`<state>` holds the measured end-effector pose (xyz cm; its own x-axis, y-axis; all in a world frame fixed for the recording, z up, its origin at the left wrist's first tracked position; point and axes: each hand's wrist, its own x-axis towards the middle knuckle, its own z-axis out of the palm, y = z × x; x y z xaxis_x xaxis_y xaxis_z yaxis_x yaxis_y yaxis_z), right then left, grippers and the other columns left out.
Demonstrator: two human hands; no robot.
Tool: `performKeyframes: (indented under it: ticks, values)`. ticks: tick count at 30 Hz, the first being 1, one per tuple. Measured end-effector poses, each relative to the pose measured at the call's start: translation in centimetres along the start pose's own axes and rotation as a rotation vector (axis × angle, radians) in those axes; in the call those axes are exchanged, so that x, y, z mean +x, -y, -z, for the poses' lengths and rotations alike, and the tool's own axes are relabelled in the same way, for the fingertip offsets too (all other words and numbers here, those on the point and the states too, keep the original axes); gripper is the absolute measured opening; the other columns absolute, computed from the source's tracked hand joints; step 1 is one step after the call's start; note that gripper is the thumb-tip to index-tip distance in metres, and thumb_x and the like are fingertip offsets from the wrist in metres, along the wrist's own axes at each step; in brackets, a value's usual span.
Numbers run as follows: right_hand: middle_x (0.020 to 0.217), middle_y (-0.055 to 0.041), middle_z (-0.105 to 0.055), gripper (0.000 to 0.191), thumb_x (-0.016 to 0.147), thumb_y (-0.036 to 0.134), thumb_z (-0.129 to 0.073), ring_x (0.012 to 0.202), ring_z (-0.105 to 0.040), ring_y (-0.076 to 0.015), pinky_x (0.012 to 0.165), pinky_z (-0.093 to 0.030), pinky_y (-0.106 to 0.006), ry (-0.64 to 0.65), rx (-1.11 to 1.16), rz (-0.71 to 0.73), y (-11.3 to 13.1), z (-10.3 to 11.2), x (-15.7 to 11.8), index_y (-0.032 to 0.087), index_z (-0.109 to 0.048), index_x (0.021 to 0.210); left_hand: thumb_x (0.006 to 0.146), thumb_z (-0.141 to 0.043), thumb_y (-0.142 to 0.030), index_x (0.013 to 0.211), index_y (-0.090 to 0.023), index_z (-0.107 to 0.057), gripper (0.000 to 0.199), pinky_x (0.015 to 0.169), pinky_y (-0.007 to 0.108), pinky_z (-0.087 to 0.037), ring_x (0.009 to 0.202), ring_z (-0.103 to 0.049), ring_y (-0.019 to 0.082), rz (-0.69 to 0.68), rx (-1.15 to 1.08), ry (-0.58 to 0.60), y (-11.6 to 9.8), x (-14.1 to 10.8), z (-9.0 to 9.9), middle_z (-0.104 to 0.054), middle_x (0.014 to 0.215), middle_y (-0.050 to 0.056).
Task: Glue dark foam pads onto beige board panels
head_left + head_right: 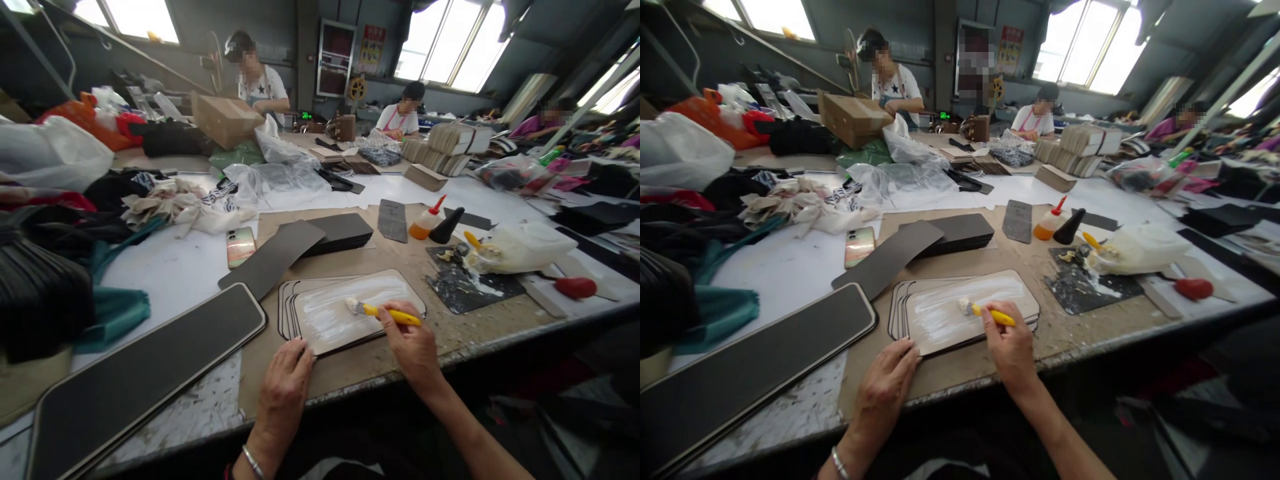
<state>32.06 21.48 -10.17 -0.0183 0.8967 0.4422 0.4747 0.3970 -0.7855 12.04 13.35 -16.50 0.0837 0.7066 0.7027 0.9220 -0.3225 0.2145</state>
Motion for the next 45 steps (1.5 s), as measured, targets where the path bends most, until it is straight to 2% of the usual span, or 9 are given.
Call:
performKeyframes:
  ticks: [4,9,12,17,20,27,34,39,45]
  values:
    - [0.084,-0.0063,-0.058,0.016,0.084,0.033,-0.055,0.076,-0.06,-0.0183,0.069,-0.052,-0.031,0.005,0.026,-0.029,0.9,0.8,-0.2,0.018,-0.059,0.085,0.084,-0.05,-0.011,0.096,-0.014,-0.061,0.016,0.079,0.035,-0.056,0.09,-0.063,0.021,-0.013,-0.002,-0.005,0.1,-0.1,0.1,-0.065,0.093,0.011]
    - [0.077,-0.0041,-0.059,0.012,0.087,0.028,-0.052,0.074,-0.059,-0.0159,0.067,-0.051,-0.027,0.204,0.15,0.034,3.5,-2.5,-2.0,0.019,-0.059,0.081,0.083,-0.052,-0.012,0.094,-0.015,-0.062,0.015,0.078,0.035,-0.055,0.089,-0.062,0.021,-0.023,0.003,0.022,0.1,0.1,0.3,-0.065,0.092,0.01]
    - [0.076,-0.0035,-0.059,0.011,0.087,0.025,-0.051,0.074,-0.058,-0.0156,0.069,-0.05,-0.027,0.212,0.134,0.096,3.4,-2.9,-2.1,0.019,-0.059,0.081,0.083,-0.052,-0.012,0.094,-0.015,-0.062,0.014,0.08,0.034,-0.055,0.089,-0.062,0.02,-0.018,-0.003,0.03,0.1,0.2,0.3,-0.065,0.092,0.009]
    - [0.08,-0.0046,-0.06,0.01,0.086,0.027,-0.053,0.076,-0.059,-0.017,0.073,-0.049,-0.03,0.025,-0.084,0.094,1.6,1.2,-1.3,0.019,-0.06,0.084,0.083,-0.053,-0.011,0.094,-0.013,-0.061,0.014,0.079,0.034,-0.054,0.089,-0.062,0.021,-0.039,-0.01,0.005,0.1,0.2,0.3,-0.064,0.09,0.01]
    - [0.079,-0.0055,-0.061,0.015,0.086,0.032,-0.053,0.076,-0.06,-0.0187,0.073,-0.05,-0.032,-0.005,-0.153,0.062,0.8,3.6,-1.5,0.019,-0.06,0.081,0.084,-0.051,-0.011,0.096,-0.012,-0.061,0.016,0.08,0.033,-0.053,0.089,-0.062,0.021,-0.071,-0.019,-0.01,0.4,0.1,0.4,-0.064,0.091,0.01]
    - [0.078,-0.0051,-0.061,0.032,0.081,0.049,-0.055,0.066,-0.062,-0.0177,0.064,-0.053,-0.03,-0.121,-0.026,-0.208,-2.6,6.1,-0.2,0.017,-0.057,0.084,0.087,-0.044,-0.011,0.097,-0.011,-0.061,0.019,0.079,0.03,-0.05,0.089,-0.062,0.019,-0.175,0.03,-0.02,2.0,-0.2,1.1,-0.065,0.093,0.011]
    - [0.08,-0.0063,-0.063,0.039,0.077,0.057,-0.055,0.073,-0.063,-0.0204,0.068,-0.051,-0.032,-0.236,-0.162,-0.234,-5.8,9.0,2.6,0.018,-0.056,0.085,0.087,-0.043,-0.009,0.098,-0.01,-0.062,0.022,0.082,0.024,-0.049,0.089,-0.064,0.017,-0.218,0.051,0.002,2.9,-1.0,1.0,-0.066,0.096,0.011]
    - [0.084,-0.0065,-0.062,0.037,0.079,0.055,-0.052,0.075,-0.063,-0.02,0.069,-0.051,-0.031,-0.194,-0.137,-0.177,-5.3,7.7,5.0,0.019,-0.056,0.086,0.085,-0.043,-0.007,0.106,-0.012,-0.061,0.028,0.087,0.023,-0.049,0.096,-0.063,0.017,-0.25,0.055,0.099,3.9,-1.9,0.8,-0.065,0.105,0.011]
    - [0.082,-0.0073,-0.063,0.037,0.08,0.054,-0.048,0.07,-0.062,-0.0195,0.065,-0.05,-0.03,-0.096,-0.124,-0.164,-6.5,5.2,7.9,0.018,-0.056,0.083,0.082,-0.045,-0.005,0.11,-0.014,-0.061,0.033,0.088,0.022,-0.049,0.098,-0.063,0.017,-0.321,0.053,0.11,5.1,-2.6,0.2,-0.065,0.107,0.011]
